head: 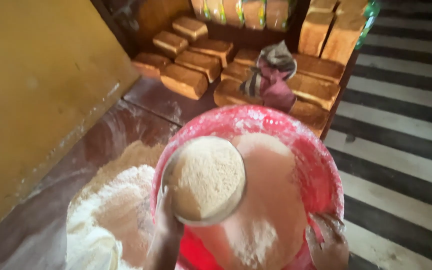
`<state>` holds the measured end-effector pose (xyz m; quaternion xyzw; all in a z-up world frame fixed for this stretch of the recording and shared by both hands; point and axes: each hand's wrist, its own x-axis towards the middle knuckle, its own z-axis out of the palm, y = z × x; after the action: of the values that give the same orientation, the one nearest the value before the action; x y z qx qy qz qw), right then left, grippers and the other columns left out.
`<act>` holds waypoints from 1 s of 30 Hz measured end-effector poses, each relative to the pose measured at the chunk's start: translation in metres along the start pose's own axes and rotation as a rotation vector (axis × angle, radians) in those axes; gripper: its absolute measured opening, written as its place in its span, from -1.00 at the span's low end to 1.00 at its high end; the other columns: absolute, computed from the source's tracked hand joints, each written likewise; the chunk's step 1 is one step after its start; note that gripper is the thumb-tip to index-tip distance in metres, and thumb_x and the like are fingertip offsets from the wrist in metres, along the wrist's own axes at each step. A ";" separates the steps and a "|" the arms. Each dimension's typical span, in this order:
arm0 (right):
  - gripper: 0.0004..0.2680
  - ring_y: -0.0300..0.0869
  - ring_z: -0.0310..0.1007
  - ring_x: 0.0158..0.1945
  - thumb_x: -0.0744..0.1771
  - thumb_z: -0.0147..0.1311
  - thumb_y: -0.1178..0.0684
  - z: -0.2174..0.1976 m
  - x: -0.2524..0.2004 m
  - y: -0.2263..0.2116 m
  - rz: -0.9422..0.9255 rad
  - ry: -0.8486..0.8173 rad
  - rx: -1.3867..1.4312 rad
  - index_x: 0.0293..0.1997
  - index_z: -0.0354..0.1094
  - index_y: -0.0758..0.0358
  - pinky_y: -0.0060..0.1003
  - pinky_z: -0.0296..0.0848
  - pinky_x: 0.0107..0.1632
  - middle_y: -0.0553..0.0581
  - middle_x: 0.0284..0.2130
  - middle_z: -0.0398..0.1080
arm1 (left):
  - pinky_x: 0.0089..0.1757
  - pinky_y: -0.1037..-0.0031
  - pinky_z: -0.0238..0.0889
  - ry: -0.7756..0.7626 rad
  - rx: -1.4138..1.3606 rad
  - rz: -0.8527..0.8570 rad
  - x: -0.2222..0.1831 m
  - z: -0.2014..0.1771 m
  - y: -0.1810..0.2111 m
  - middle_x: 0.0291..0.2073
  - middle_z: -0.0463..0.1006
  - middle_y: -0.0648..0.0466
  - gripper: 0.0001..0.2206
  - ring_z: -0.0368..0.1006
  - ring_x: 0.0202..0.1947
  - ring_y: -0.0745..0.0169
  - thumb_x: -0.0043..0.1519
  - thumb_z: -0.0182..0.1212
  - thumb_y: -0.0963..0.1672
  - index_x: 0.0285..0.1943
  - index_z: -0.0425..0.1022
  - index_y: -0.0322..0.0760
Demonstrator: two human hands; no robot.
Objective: The person sifts flour with a round metal sieve held over a large red basin, shaking and tapping the sieve so fine flour falls through while working over a floured wooden table. They periodically refill the sieve from the flour pile on the table and continue sifting batch after batch into the basin.
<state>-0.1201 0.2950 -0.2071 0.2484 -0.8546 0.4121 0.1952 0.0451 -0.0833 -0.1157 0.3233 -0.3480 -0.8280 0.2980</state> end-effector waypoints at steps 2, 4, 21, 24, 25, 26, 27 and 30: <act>-0.73 0.12 0.44 0.11 0.18 0.27 0.10 0.003 0.002 0.004 0.004 0.001 -0.019 -0.05 0.49 0.20 -0.04 0.44 0.16 0.21 -0.05 0.49 | 0.10 0.27 0.27 -0.127 -0.004 0.057 -0.015 0.024 0.012 0.13 0.52 0.01 -0.53 0.41 0.12 0.13 0.31 0.02 -0.01 0.37 0.33 -0.30; -0.73 0.11 0.45 0.10 0.19 0.27 0.10 -0.001 0.007 -0.004 0.003 -0.004 -0.008 -0.05 0.49 0.20 -0.05 0.44 0.17 0.20 -0.05 0.49 | 0.10 0.27 0.28 -0.082 -0.028 -0.004 0.007 0.011 0.001 0.13 0.51 0.01 -0.52 0.41 0.12 0.13 0.32 0.01 0.00 0.37 0.33 -0.31; -0.70 0.06 0.46 0.14 0.16 0.29 0.04 0.034 -0.014 0.069 -0.042 -0.014 -0.038 -0.05 0.52 0.13 -0.07 0.42 0.24 0.16 -0.04 0.50 | 0.08 0.19 0.23 0.063 -0.127 -0.011 0.010 -0.005 -0.003 0.06 0.54 0.02 -0.55 0.42 0.07 0.08 0.34 0.00 0.02 0.34 0.34 -0.26; -0.71 0.03 0.47 0.12 0.16 0.28 0.03 0.027 -0.019 0.065 -0.041 -0.009 -0.041 -0.05 0.52 0.12 -0.08 0.43 0.25 0.14 -0.05 0.51 | 0.15 0.22 0.24 0.102 -0.108 -0.011 0.018 -0.021 -0.019 0.12 0.57 -0.01 -0.53 0.45 0.13 0.07 0.31 -0.01 0.02 0.33 0.38 -0.29; -0.72 0.02 0.48 0.10 0.17 0.28 0.04 0.024 -0.022 0.066 -0.053 0.003 -0.027 -0.05 0.52 0.11 -0.09 0.44 0.24 0.14 -0.06 0.51 | 0.15 0.22 0.22 0.130 -0.137 -0.008 0.015 -0.026 -0.023 0.14 0.53 0.00 -0.53 0.41 0.14 0.08 0.32 0.00 0.03 0.35 0.36 -0.26; -0.73 0.01 0.50 0.08 0.19 0.27 0.04 0.027 -0.016 0.067 -0.070 0.035 -0.010 -0.05 0.52 0.10 -0.09 0.44 0.24 0.14 -0.07 0.51 | 0.16 0.21 0.21 0.138 -0.165 0.006 0.024 -0.024 -0.023 0.16 0.49 0.01 -0.53 0.38 0.15 0.10 0.33 0.01 0.03 0.36 0.34 -0.23; -0.73 0.01 0.50 0.08 0.19 0.27 0.04 0.032 -0.013 0.071 -0.081 0.038 -0.004 -0.05 0.52 0.10 -0.09 0.44 0.24 0.14 -0.07 0.51 | 0.16 0.21 0.21 0.136 -0.171 0.017 0.015 -0.015 -0.014 0.16 0.49 0.01 -0.53 0.38 0.15 0.10 0.33 0.01 0.03 0.36 0.34 -0.23; -0.73 0.01 0.51 0.04 0.19 0.25 0.02 0.037 -0.007 0.077 -0.184 0.125 0.060 -0.04 0.50 0.10 -0.10 0.45 0.21 0.14 -0.09 0.50 | 0.16 0.23 0.22 0.032 -0.146 0.030 0.002 0.002 -0.002 0.18 0.50 0.02 -0.51 0.39 0.17 0.12 0.29 0.03 0.03 0.37 0.35 -0.20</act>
<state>-0.1639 0.3086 -0.2789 0.3055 -0.8018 0.4323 0.2775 0.0424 -0.0825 -0.1171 0.3086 -0.2865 -0.8414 0.3388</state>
